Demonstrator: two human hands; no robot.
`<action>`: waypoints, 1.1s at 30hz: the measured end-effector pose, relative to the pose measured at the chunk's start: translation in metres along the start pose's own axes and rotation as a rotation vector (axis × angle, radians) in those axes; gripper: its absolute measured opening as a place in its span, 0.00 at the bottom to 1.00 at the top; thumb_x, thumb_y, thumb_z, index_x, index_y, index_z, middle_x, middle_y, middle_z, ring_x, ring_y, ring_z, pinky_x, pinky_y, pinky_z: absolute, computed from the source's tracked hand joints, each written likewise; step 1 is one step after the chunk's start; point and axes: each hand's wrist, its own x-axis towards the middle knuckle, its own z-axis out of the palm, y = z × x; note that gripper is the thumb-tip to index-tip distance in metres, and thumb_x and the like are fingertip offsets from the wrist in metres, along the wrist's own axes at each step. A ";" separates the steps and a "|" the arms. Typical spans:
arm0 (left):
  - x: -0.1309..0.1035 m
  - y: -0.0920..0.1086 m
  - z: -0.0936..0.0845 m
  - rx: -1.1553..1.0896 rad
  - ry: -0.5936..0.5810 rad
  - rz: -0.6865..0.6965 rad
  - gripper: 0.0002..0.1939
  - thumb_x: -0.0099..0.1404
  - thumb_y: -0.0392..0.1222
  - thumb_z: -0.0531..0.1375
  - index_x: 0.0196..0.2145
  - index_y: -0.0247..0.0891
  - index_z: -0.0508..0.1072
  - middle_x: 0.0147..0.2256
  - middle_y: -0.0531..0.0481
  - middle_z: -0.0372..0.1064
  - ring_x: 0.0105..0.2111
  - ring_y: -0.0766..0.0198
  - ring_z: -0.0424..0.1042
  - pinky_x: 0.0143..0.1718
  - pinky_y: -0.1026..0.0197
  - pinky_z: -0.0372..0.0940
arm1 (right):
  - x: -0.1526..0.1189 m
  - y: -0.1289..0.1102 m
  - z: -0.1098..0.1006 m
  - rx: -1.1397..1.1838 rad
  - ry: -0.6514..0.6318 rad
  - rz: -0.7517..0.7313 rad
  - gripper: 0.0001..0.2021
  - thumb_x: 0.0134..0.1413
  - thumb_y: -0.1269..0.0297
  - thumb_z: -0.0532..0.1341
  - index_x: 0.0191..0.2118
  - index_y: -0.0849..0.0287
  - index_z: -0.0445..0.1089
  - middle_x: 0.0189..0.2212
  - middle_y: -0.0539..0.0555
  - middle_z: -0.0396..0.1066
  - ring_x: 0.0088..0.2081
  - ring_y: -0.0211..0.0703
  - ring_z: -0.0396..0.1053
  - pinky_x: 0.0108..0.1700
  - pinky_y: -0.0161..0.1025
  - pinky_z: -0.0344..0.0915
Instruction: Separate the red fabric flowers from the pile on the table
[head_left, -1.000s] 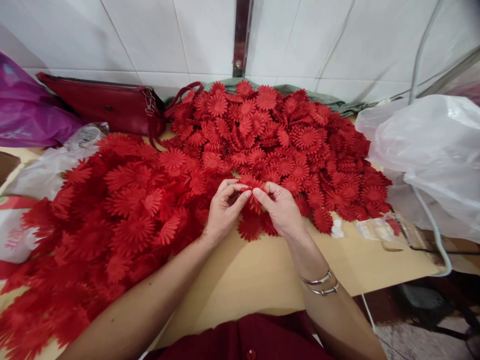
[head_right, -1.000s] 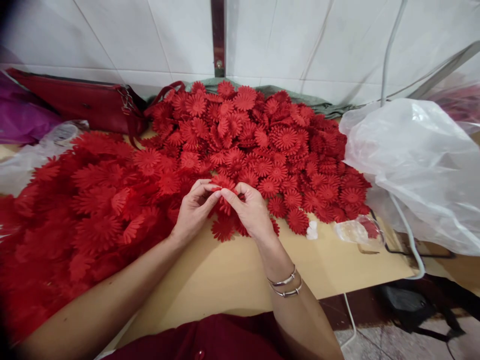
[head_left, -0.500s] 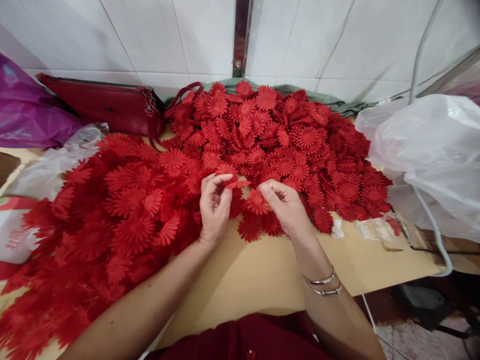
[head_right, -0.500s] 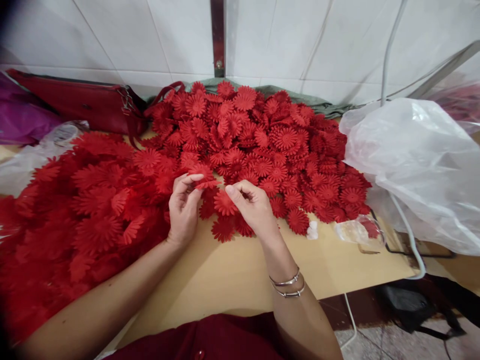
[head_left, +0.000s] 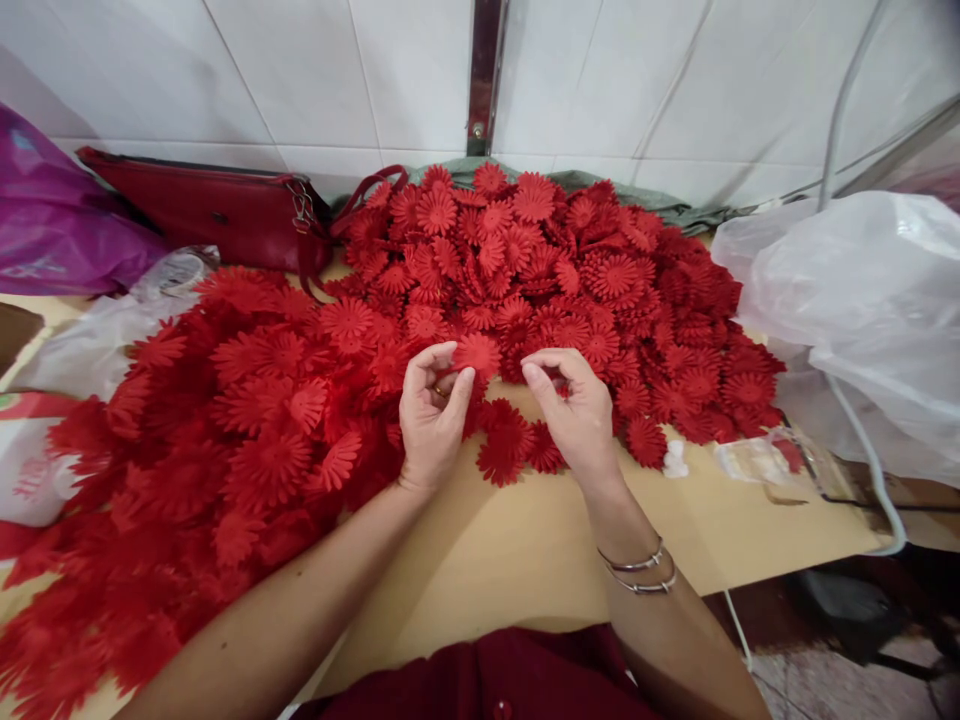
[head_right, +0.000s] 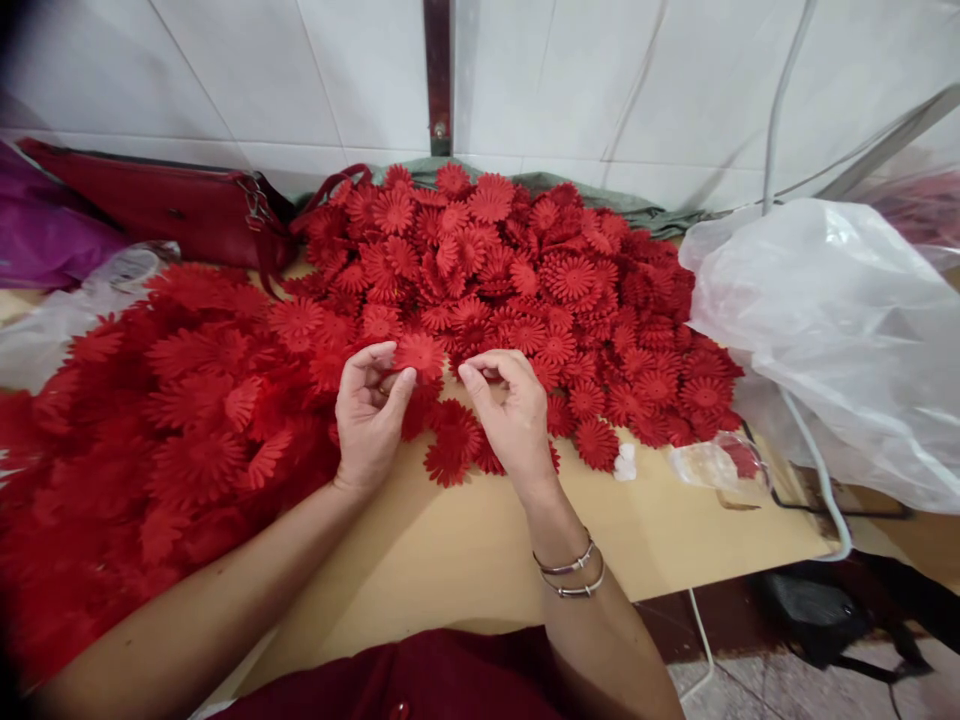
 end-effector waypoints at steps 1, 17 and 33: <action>-0.001 0.000 0.001 -0.028 -0.030 -0.022 0.19 0.64 0.45 0.70 0.51 0.42 0.73 0.44 0.48 0.73 0.40 0.68 0.75 0.42 0.67 0.72 | 0.000 0.001 0.001 -0.014 0.005 -0.023 0.06 0.63 0.58 0.66 0.41 0.54 0.76 0.42 0.54 0.75 0.44 0.45 0.73 0.49 0.44 0.70; -0.002 -0.001 0.001 -0.194 -0.237 -0.197 0.20 0.60 0.40 0.73 0.48 0.43 0.75 0.40 0.52 0.75 0.41 0.70 0.76 0.47 0.68 0.73 | -0.004 0.005 0.006 0.133 -0.075 0.035 0.03 0.60 0.68 0.67 0.34 0.55 0.76 0.36 0.51 0.75 0.40 0.41 0.73 0.46 0.42 0.69; 0.003 -0.002 -0.001 -0.291 -0.289 -0.302 0.17 0.60 0.42 0.73 0.46 0.41 0.76 0.35 0.54 0.76 0.33 0.72 0.75 0.40 0.69 0.71 | -0.002 0.022 0.002 0.471 -0.127 0.324 0.13 0.60 0.54 0.68 0.30 0.55 0.71 0.25 0.45 0.63 0.29 0.37 0.57 0.35 0.37 0.56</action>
